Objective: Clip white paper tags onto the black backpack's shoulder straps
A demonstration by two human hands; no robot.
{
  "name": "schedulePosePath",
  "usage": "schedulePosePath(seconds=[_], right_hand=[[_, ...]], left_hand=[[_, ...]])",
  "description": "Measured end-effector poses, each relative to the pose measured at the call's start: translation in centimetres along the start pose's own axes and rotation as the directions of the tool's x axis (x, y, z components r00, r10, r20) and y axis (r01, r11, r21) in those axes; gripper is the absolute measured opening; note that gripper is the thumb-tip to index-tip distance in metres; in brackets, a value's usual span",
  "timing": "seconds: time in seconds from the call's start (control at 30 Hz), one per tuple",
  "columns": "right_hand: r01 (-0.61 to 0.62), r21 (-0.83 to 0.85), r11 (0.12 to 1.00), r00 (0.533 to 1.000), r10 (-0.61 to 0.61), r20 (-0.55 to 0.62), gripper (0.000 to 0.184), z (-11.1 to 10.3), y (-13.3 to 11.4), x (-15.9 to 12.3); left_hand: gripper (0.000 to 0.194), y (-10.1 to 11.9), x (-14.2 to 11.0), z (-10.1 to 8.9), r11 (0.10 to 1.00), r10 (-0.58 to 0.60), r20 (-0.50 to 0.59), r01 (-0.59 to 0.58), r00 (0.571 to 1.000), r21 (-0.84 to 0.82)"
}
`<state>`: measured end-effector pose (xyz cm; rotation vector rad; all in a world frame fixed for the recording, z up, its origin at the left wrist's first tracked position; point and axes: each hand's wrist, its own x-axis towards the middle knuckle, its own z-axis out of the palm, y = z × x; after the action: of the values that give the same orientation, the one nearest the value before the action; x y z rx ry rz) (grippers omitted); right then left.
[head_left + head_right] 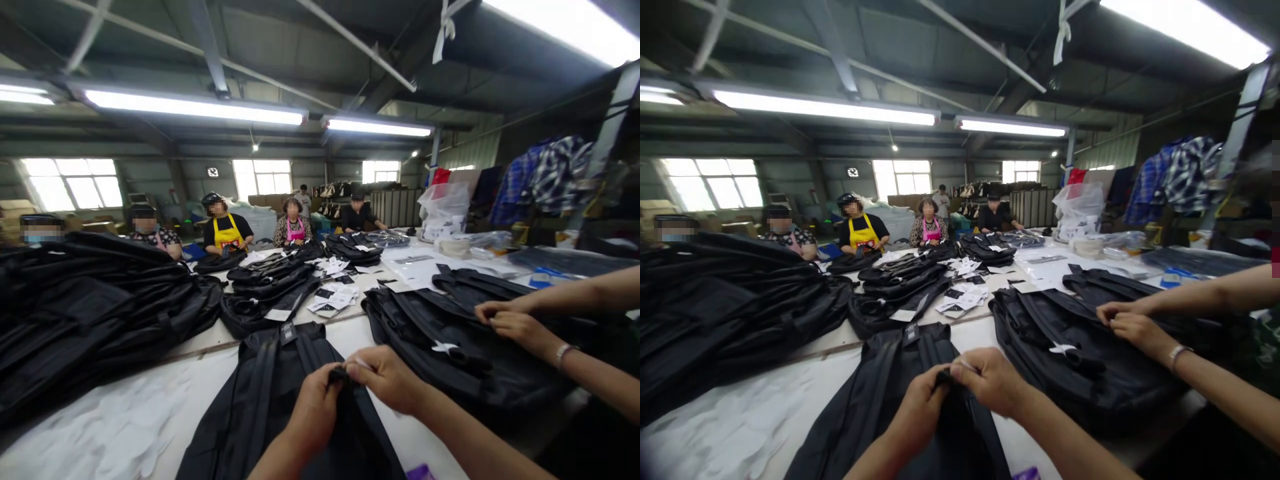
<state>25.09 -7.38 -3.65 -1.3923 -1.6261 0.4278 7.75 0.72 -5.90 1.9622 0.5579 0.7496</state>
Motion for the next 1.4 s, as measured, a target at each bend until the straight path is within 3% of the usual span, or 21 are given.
schedulePosePath(seconds=[0.07,0.17,0.33,0.43,0.5,0.6,0.7,0.83,0.93,1.07,1.17,1.3,1.4], right_hand=[[-0.04,0.004,0.999,0.998,0.04,0.058,0.043,0.2,0.2,0.1],[-0.119,0.081,0.99,0.993,0.117,0.024,0.04,0.3,-0.1,-0.4],[-0.232,0.049,0.972,0.971,0.228,0.072,0.002,0.8,-1.3,-2.5],[-0.263,0.081,0.961,0.964,0.257,0.074,0.029,1.2,-1.5,-3.5],[-0.204,0.09,0.975,0.973,0.193,0.124,0.042,1.2,-1.6,-3.8],[-0.074,0.035,0.997,0.985,0.068,0.16,0.041,1.1,-1.6,-3.5],[-0.08,-0.012,0.997,0.989,0.081,0.127,0.036,0.9,-1.5,-2.5],[-0.173,0.081,0.982,0.983,0.167,0.073,0.02,0.0,-0.9,-0.2],[-0.268,0.24,0.933,0.962,0.274,0.008,0.02,-0.7,-0.4,1.4],[-0.333,0.389,0.859,0.933,0.36,0.002,0.03,-0.8,-0.2,2.5],[-0.346,0.408,0.845,0.923,0.384,-0.011,0.031,-0.5,-0.2,2.7],[-0.354,0.472,0.807,0.893,0.441,-0.085,0.038,-0.4,0.2,2.9],[-0.326,0.491,0.808,0.892,0.435,-0.124,0.039,-0.3,0.8,3.2]], left_hand=[[0.029,0.2,-0.2,-0.2,1.0,-0.001,0.054,0.002,0.999,-0.021],[0.031,0.0,-0.7,-0.5,1.0,-0.016,0.069,0.017,0.997,-0.007],[0.04,-1.1,-1.6,-0.2,1.0,-0.01,0.054,0.008,0.998,0.027],[0.052,-1.1,-1.9,0.0,0.997,0.051,0.121,-0.057,0.991,0.049],[0.063,-0.9,-1.9,0.0,0.995,0.069,0.145,-0.078,0.987,0.055],[0.072,-0.3,-1.7,-0.1,0.996,0.069,0.169,-0.076,0.983,0.036],[0.072,0.2,-1.3,-0.3,0.997,0.063,0.154,-0.068,0.986,0.023],[0.063,0.8,-1.3,-0.2,0.997,0.073,-0.054,-0.075,0.996,-0.02],[0.044,1.4,-1.6,-0.2,0.989,0.147,-0.228,-0.135,0.962,0.065],[0.038,1.9,-1.5,0.2,0.982,0.152,-0.215,-0.124,0.965,0.139],[0.031,1.5,-1.1,0.8,0.996,0.042,-0.199,-0.025,0.979,0.087],[0.022,0.4,-0.8,1.0,0.992,-0.125,-0.076,0.124,0.989,-0.008],[0.021,-0.2,-1.1,1.1,0.989,-0.104,-0.146,0.117,0.984,0.088]])
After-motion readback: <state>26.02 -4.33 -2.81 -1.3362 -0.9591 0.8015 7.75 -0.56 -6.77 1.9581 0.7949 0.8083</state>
